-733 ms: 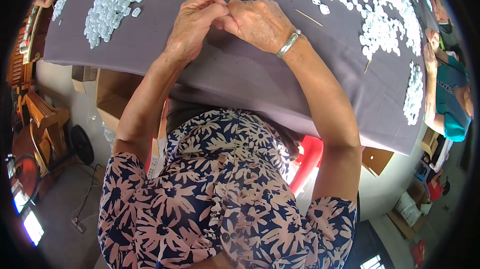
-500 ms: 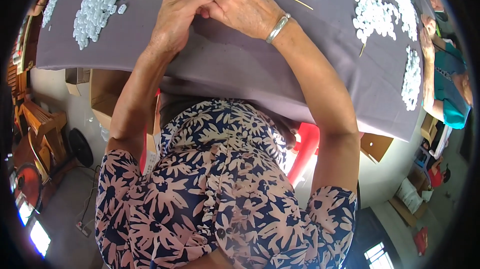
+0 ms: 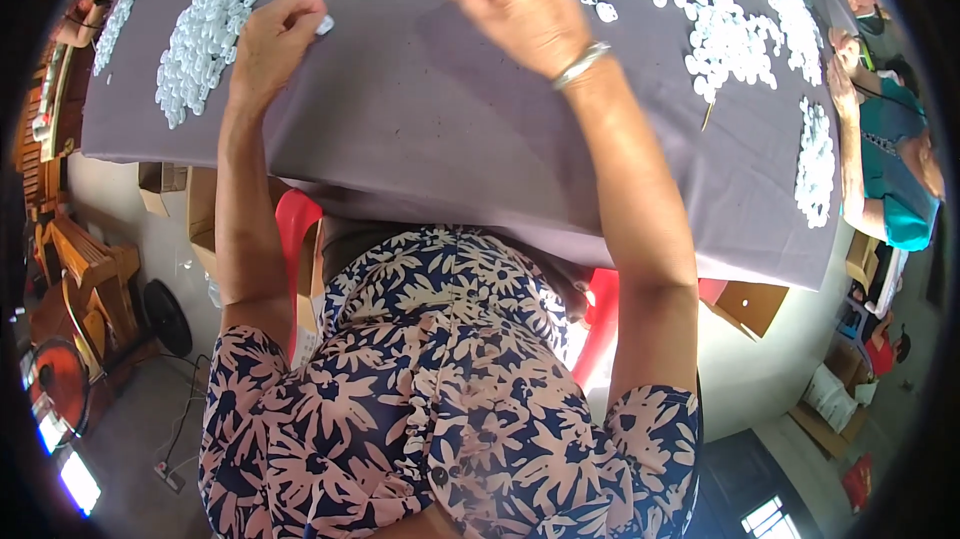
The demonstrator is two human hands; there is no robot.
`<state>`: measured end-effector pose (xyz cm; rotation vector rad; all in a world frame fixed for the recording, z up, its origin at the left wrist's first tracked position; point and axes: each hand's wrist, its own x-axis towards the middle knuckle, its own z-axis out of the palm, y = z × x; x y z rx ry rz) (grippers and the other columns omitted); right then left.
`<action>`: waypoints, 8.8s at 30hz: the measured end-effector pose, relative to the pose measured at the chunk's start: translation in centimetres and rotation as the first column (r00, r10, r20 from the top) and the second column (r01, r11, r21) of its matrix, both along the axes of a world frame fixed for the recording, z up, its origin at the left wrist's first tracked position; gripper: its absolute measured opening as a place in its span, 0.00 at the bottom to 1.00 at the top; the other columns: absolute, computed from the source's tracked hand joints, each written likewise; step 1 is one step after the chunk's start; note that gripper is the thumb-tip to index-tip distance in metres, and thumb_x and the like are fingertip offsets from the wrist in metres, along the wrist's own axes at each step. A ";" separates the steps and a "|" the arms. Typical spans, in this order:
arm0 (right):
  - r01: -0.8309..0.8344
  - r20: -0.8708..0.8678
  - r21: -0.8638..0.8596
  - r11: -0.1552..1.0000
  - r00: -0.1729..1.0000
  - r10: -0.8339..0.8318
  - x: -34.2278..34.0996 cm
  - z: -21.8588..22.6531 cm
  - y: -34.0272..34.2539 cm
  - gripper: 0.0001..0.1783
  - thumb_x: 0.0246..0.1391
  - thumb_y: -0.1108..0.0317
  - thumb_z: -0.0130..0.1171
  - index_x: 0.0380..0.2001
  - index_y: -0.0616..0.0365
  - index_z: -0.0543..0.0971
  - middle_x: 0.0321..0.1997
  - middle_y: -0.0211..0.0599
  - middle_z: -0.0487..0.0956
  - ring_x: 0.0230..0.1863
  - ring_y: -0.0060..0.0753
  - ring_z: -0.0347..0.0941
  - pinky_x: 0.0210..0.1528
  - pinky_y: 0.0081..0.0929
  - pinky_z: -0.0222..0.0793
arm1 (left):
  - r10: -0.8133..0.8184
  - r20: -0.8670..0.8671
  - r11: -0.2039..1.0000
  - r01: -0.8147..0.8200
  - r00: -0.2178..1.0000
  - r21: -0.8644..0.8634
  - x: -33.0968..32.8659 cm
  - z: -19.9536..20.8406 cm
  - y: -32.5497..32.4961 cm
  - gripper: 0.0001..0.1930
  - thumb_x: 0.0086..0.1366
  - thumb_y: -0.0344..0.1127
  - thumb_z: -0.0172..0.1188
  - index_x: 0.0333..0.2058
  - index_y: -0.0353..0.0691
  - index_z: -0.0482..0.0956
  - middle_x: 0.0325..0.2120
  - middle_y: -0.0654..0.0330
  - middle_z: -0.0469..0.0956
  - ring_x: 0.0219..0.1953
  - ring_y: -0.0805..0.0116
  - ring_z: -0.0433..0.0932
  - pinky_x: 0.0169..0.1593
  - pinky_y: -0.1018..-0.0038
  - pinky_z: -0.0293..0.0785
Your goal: The person assembles small plastic components by picking up plastic parts and pins from the table and pressing them together by hand.
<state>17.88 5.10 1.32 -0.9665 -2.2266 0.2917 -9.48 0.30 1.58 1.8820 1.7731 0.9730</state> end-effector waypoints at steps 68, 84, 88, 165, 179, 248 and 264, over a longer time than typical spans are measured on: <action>-0.127 -0.228 -0.566 0.815 0.974 -0.007 -3.5 1.0 1.5 0.03 0.57 0.69 0.57 0.33 0.53 0.79 0.26 0.19 0.75 0.26 0.10 0.67 0.27 0.14 0.64 | 0.010 0.814 0.948 -0.265 0.581 0.178 4.4 -3.5 1.1 0.10 0.58 0.19 0.57 0.38 0.35 0.74 0.28 0.64 0.73 0.25 0.80 0.70 0.30 0.82 0.68; -0.098 -0.158 -0.503 0.859 0.987 0.020 -2.8 0.5 1.7 0.02 0.59 0.71 0.54 0.32 0.56 0.75 0.25 0.19 0.72 0.26 0.11 0.64 0.26 0.16 0.61 | -0.019 0.721 0.999 -0.012 0.693 0.038 8.0 -1.6 -0.8 0.20 0.54 0.24 0.64 0.45 0.36 0.70 0.26 0.63 0.79 0.27 0.81 0.72 0.33 0.82 0.70; -0.371 -0.530 -0.662 0.651 0.846 -0.058 -2.1 1.1 0.4 0.05 0.58 0.69 0.56 0.33 0.58 0.78 0.29 0.26 0.76 0.26 0.14 0.66 0.26 0.15 0.63 | -0.035 0.726 0.999 0.048 0.687 0.003 9.4 -1.5 -1.7 0.20 0.55 0.24 0.63 0.46 0.36 0.70 0.26 0.63 0.79 0.27 0.80 0.72 0.34 0.81 0.72; 0.235 -0.055 -0.170 0.957 0.967 -0.247 4.3 -0.3 5.4 0.12 0.58 0.61 0.55 0.42 0.52 0.79 0.31 0.30 0.79 0.29 0.21 0.75 0.30 0.19 0.69 | -0.048 0.565 0.999 0.033 0.824 0.036 9.6 -2.5 -1.7 0.23 0.55 0.25 0.63 0.47 0.37 0.63 0.26 0.60 0.80 0.28 0.73 0.76 0.37 0.76 0.75; 0.304 0.147 -0.008 0.952 0.943 -0.300 5.1 -1.3 4.9 0.10 0.47 0.68 0.64 0.35 0.56 0.80 0.29 0.34 0.80 0.30 0.33 0.77 0.34 0.29 0.72 | -0.031 0.533 0.999 0.033 0.846 0.005 9.7 -1.9 -1.7 0.23 0.55 0.28 0.63 0.48 0.35 0.64 0.26 0.60 0.80 0.29 0.73 0.76 0.38 0.76 0.74; -0.348 -0.320 -0.471 0.811 0.924 0.211 -1.9 0.2 -0.9 0.14 0.44 0.85 0.61 0.35 0.59 0.76 0.29 0.17 0.71 0.27 0.07 0.64 0.28 0.09 0.64 | -0.093 0.754 0.973 0.220 0.651 -0.070 8.3 -1.5 -1.4 0.22 0.59 0.27 0.61 0.51 0.36 0.66 0.29 0.63 0.77 0.29 0.79 0.71 0.33 0.81 0.67; -0.254 -0.197 -0.203 0.946 0.957 0.215 -3.0 0.3 -1.5 0.16 0.41 0.81 0.65 0.35 0.59 0.75 0.30 0.27 0.72 0.22 0.16 0.67 0.24 0.17 0.65 | -0.100 0.747 0.985 0.169 0.657 -0.016 8.1 -1.9 -1.1 0.23 0.59 0.28 0.62 0.52 0.35 0.66 0.28 0.63 0.78 0.32 0.77 0.75 0.35 0.79 0.70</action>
